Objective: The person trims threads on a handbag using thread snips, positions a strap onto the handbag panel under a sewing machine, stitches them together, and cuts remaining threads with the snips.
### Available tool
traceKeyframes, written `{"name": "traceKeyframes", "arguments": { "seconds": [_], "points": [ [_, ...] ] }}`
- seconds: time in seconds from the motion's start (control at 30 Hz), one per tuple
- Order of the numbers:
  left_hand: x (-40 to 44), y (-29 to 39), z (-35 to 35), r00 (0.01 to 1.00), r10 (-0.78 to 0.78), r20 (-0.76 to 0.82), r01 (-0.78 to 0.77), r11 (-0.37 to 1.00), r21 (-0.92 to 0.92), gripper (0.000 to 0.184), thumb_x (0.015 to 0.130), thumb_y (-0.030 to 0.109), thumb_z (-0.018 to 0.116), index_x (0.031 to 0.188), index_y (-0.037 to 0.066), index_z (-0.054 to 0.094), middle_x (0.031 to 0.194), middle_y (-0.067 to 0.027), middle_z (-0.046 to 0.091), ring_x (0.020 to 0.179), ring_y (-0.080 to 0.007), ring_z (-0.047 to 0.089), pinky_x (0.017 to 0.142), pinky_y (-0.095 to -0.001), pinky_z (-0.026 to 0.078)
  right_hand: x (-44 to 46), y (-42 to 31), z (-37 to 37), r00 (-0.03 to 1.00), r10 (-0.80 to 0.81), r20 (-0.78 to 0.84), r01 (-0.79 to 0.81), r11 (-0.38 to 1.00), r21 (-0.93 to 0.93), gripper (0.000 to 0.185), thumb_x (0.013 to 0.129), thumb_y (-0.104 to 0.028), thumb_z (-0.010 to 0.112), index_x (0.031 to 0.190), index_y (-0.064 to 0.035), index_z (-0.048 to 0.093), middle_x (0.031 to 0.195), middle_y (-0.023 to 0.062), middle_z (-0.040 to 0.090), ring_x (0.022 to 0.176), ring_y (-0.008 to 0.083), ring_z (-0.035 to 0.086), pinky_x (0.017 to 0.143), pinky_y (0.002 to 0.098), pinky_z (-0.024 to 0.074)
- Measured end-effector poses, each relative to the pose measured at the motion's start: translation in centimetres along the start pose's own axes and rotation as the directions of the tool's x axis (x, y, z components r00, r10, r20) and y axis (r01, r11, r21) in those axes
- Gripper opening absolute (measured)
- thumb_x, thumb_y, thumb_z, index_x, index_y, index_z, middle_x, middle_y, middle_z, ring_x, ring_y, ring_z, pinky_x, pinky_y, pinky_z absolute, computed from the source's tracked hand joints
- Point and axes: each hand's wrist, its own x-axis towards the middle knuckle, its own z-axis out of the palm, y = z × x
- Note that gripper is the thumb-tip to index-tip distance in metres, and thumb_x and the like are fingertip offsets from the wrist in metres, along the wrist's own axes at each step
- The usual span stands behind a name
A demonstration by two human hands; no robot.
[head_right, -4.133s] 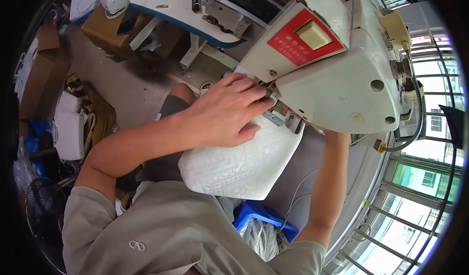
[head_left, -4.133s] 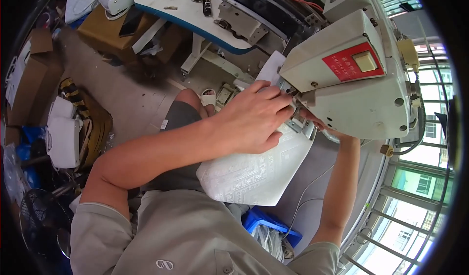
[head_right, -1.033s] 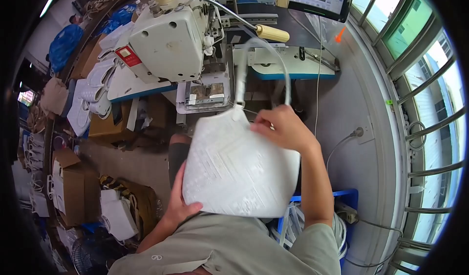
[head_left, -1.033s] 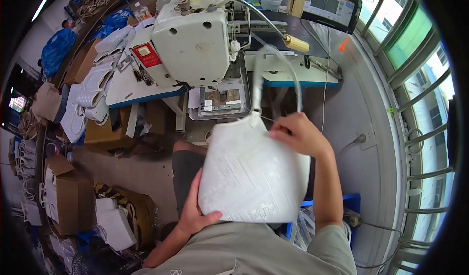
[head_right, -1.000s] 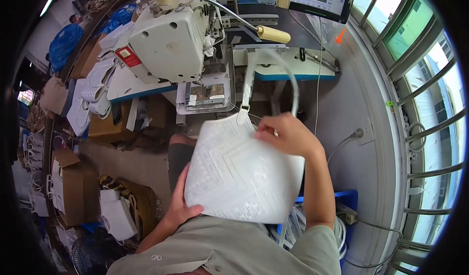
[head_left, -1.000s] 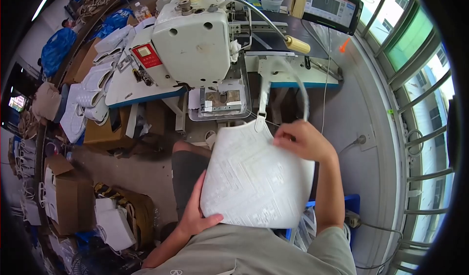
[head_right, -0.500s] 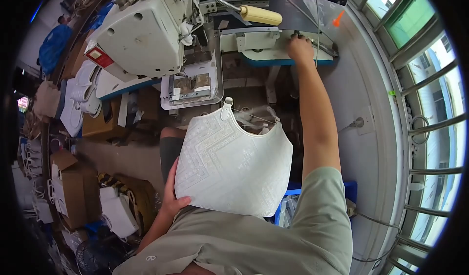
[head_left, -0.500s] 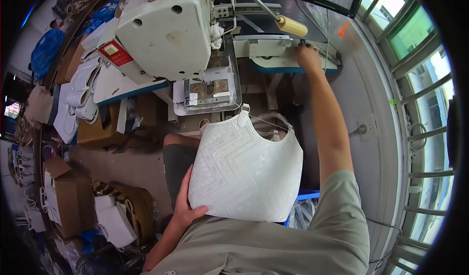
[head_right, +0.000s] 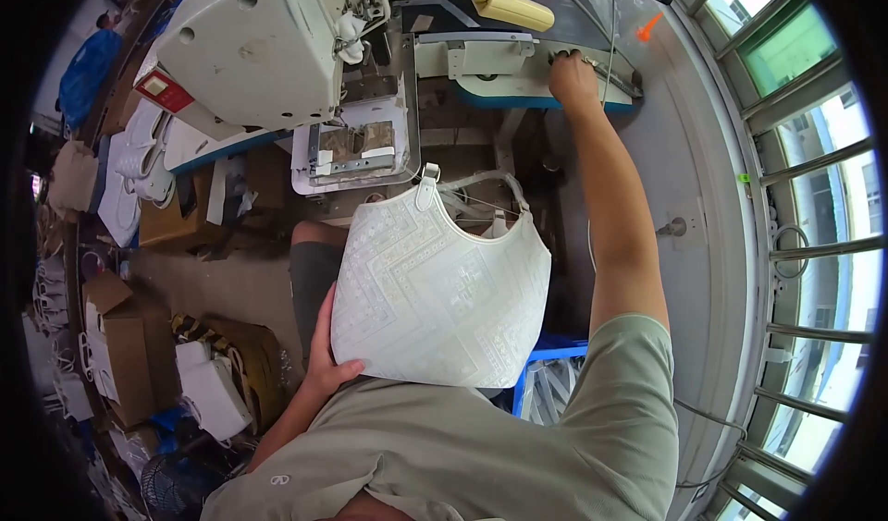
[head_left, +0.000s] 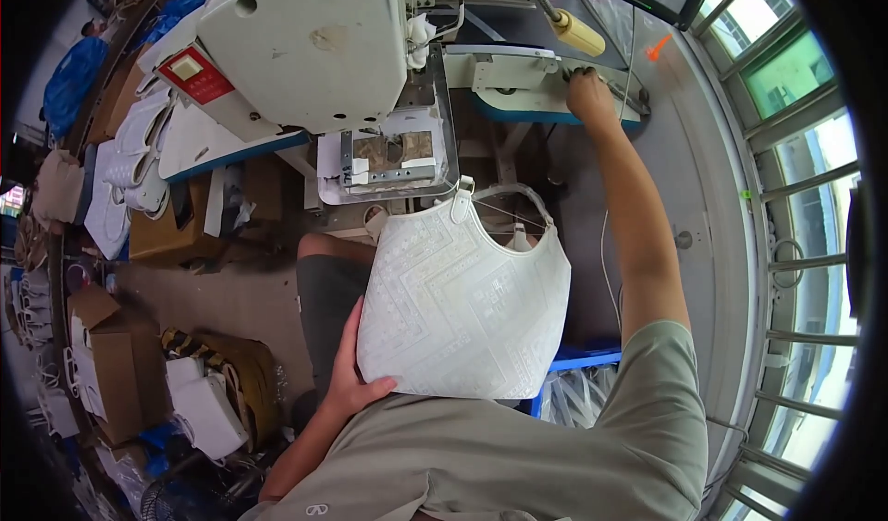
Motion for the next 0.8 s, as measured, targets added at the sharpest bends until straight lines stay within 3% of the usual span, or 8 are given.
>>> {"name": "traceKeyframes", "arguments": {
  "seconds": [0.13,0.2,0.3,0.37,0.43,0.53,0.7,0.8],
  "points": [
    [0.3,0.2,0.0,1.000,0.023,0.004,-0.023,1.000,0.008,0.123,0.076,0.032,0.086,0.166,-0.005,0.010,0.165,-0.0212,0.032,0.153,-0.0298,0.034,0.124,-0.0419,0.025,-0.6,0.1,-0.3,0.999,-0.008,-0.036,0.007,1.000,-0.026,0.025,0.093,-0.010,0.055,0.109,0.0048,0.067,0.100,0.0301,0.074,0.100,0.0441,0.073,0.088,0.0513,0.0594],
    [0.3,-0.1,-0.1,1.000,0.023,-0.003,-0.023,1.000,0.001,0.123,0.076,0.032,0.086,0.166,-0.004,0.010,0.165,-0.0213,0.032,0.152,-0.0298,0.034,0.124,-0.0419,0.025,-1.0,0.3,-0.9,0.990,0.130,0.051,-0.136,0.980,0.146,0.023,0.092,-0.011,0.059,0.110,0.0037,0.066,0.097,0.0285,0.074,0.098,0.0435,0.073,0.086,0.0496,0.0600],
    [0.2,-0.6,-0.4,1.000,0.018,-0.002,-0.018,1.000,-0.005,0.124,0.075,0.032,0.086,0.166,-0.004,0.010,0.165,-0.0214,0.033,0.152,-0.0298,0.034,0.124,-0.0420,0.025,-4.5,0.5,-1.4,0.997,0.045,-0.068,-0.022,0.953,0.302,0.027,0.096,-0.016,0.065,0.116,0.0016,0.065,0.092,0.0228,0.075,0.094,0.0349,0.076,0.080,0.0435,0.0613],
    [0.3,-0.8,-0.4,1.000,0.023,-0.004,-0.023,1.000,-0.008,0.124,0.075,0.032,0.086,0.166,-0.004,0.011,0.165,-0.0214,0.033,0.152,-0.0299,0.034,0.124,-0.0420,0.024,-8.0,-0.6,-4.8,0.928,0.175,0.327,-0.370,0.518,0.771,0.027,0.101,-0.022,0.065,0.121,-0.0029,0.065,0.092,0.0124,0.074,0.088,0.0216,0.075,0.077,0.0365,0.0602],
    [0.3,-0.9,-0.5,1.000,-0.008,0.002,0.008,1.000,0.015,0.126,0.073,0.035,0.085,0.166,-0.005,0.010,0.167,-0.0210,0.030,0.154,-0.0304,0.032,0.125,-0.0417,0.022,-12.3,-1.5,-7.1,0.890,0.146,0.432,-0.417,-0.122,0.901,0.024,0.107,-0.022,0.060,0.124,-0.0062,0.066,0.092,0.0032,0.071,0.082,0.0113,0.068,0.073,0.0308,0.0559],
    [0.4,-1.1,-0.8,1.000,-0.016,0.007,0.016,1.000,0.005,0.126,0.073,0.036,0.085,0.166,-0.005,0.010,0.167,-0.0212,0.030,0.154,-0.0305,0.032,0.125,-0.0417,0.022,-15.4,-3.6,-11.2,0.862,0.101,0.496,-0.460,-0.254,0.851,0.023,0.108,-0.022,0.058,0.125,-0.0077,0.065,0.095,0.0004,0.069,0.078,0.0094,0.063,0.070,0.0273,0.0506],
    [0.6,-1.2,-0.8,1.000,-0.011,0.016,0.012,1.000,-0.022,0.128,0.073,0.039,0.086,0.166,-0.005,0.010,0.167,-0.0216,0.030,0.154,-0.0304,0.031,0.125,-0.0417,0.022,-18.0,-8.1,-14.6,0.851,-0.347,0.394,-0.392,0.081,0.916,0.023,0.109,-0.023,0.057,0.123,-0.0055,0.064,0.091,-0.0024,0.065,0.077,0.0060,0.056,0.071,0.0244,0.0469],
    [0.6,-1.2,-0.6,1.000,-0.006,0.007,0.006,0.999,-0.036,0.128,0.073,0.039,0.086,0.166,-0.006,0.010,0.166,-0.0216,0.030,0.154,-0.0303,0.031,0.125,-0.0416,0.022,-18.2,-11.4,-19.4,0.858,-0.337,0.388,-0.239,0.407,0.882,0.026,0.107,-0.027,0.061,0.112,-0.0021,0.067,0.081,0.0051,0.064,0.072,0.0123,0.056,0.067,0.0312,0.0469]
  ]
}}
